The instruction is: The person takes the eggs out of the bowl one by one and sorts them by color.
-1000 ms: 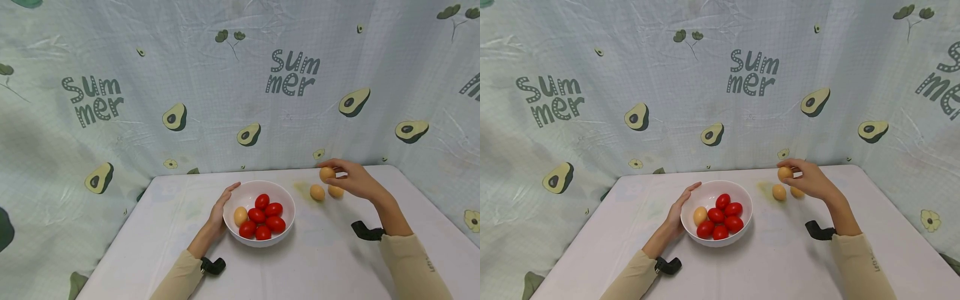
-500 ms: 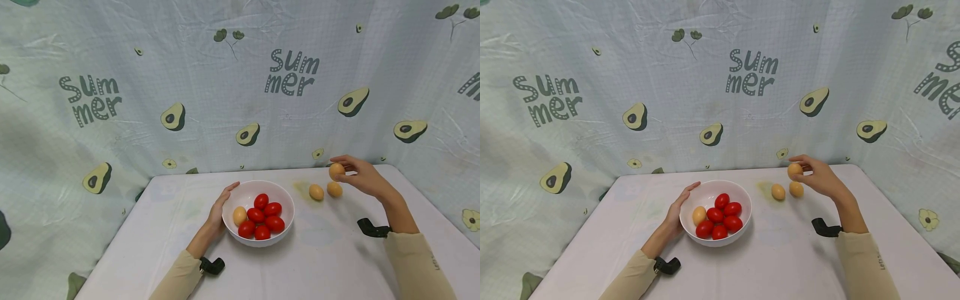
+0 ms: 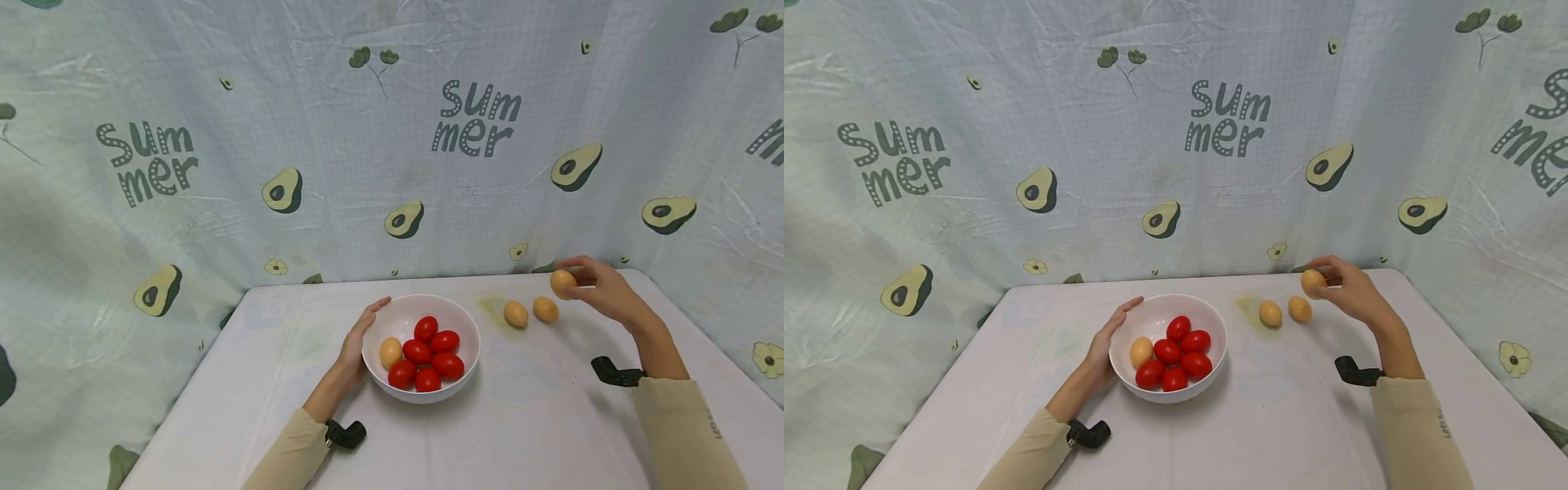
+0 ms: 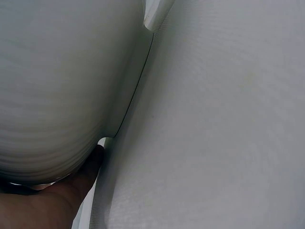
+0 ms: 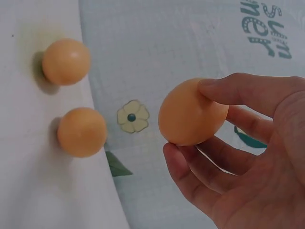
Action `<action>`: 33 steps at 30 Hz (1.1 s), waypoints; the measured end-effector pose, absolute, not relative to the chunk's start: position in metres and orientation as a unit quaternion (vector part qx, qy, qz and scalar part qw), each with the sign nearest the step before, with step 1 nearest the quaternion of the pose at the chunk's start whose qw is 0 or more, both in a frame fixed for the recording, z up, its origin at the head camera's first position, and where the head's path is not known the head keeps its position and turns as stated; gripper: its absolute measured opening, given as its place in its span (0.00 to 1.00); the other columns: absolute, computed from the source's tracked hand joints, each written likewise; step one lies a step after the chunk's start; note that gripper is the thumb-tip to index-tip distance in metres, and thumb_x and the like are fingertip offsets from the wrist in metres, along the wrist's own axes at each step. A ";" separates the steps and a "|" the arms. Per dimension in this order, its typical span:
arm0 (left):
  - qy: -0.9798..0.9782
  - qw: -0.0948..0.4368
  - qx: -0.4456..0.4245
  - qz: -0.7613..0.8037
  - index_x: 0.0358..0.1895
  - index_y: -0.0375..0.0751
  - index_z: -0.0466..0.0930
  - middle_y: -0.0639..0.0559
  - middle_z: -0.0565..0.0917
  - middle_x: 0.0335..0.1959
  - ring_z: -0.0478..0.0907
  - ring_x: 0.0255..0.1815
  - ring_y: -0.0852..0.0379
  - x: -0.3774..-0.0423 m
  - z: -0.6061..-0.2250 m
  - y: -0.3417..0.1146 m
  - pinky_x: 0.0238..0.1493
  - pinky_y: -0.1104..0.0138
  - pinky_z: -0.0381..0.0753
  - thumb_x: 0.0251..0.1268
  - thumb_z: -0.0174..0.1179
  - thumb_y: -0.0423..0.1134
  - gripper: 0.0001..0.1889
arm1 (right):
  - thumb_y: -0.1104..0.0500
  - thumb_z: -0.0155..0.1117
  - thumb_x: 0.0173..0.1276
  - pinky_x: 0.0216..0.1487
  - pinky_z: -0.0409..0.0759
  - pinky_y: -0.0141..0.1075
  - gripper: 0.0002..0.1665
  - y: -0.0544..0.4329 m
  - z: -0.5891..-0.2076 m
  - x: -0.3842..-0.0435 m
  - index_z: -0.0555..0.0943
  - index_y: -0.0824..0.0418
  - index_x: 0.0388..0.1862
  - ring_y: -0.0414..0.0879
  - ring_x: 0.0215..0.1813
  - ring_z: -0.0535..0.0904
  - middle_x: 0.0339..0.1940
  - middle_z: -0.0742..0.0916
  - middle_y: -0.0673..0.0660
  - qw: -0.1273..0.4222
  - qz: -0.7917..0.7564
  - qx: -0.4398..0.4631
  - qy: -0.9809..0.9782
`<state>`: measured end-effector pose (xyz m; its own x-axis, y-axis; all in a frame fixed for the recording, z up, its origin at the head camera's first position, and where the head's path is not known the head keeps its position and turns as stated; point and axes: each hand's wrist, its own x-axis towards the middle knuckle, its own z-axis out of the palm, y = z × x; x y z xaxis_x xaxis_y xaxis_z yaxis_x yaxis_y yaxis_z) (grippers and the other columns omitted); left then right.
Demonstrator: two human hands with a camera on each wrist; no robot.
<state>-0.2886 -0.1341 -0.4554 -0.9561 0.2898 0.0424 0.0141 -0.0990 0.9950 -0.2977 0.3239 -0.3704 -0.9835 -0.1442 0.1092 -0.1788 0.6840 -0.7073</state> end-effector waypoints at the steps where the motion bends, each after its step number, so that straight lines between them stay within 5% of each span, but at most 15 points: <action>1: 0.666 0.094 0.115 0.731 0.81 0.53 0.59 0.51 0.56 0.85 0.57 0.83 0.43 -0.289 -0.455 -0.134 0.85 0.48 0.53 0.84 0.30 0.48 0.28 | 0.46 0.63 0.76 0.61 0.75 0.64 0.38 0.326 -0.372 -0.299 0.66 0.64 0.76 0.67 0.67 0.75 0.68 0.77 0.74 0.021 0.388 0.087 -0.917; 14: 0.662 0.095 0.116 0.734 0.81 0.53 0.59 0.50 0.56 0.84 0.57 0.83 0.42 -0.289 -0.456 -0.134 0.85 0.48 0.52 0.84 0.29 0.48 0.28 | 0.46 0.59 0.78 0.60 0.77 0.61 0.37 0.346 -0.399 -0.307 0.67 0.68 0.75 0.70 0.68 0.71 0.70 0.73 0.77 0.002 0.398 0.042 -0.917; 25: 0.662 0.095 0.117 0.734 0.81 0.53 0.59 0.50 0.57 0.84 0.57 0.83 0.42 -0.288 -0.456 -0.133 0.85 0.47 0.52 0.84 0.30 0.48 0.28 | 0.48 0.57 0.80 0.42 0.83 0.26 0.37 0.358 -0.420 -0.314 0.63 0.70 0.76 0.58 0.55 0.82 0.65 0.75 0.78 0.004 0.406 0.027 -0.913; 33: 0.670 0.094 0.113 0.728 0.81 0.54 0.59 0.50 0.58 0.84 0.59 0.83 0.43 -0.288 -0.456 -0.133 0.84 0.48 0.54 0.83 0.29 0.48 0.28 | 0.55 0.60 0.78 0.44 0.85 0.32 0.34 0.361 -0.426 -0.314 0.66 0.71 0.75 0.63 0.55 0.81 0.66 0.74 0.80 -0.005 0.395 0.031 -0.918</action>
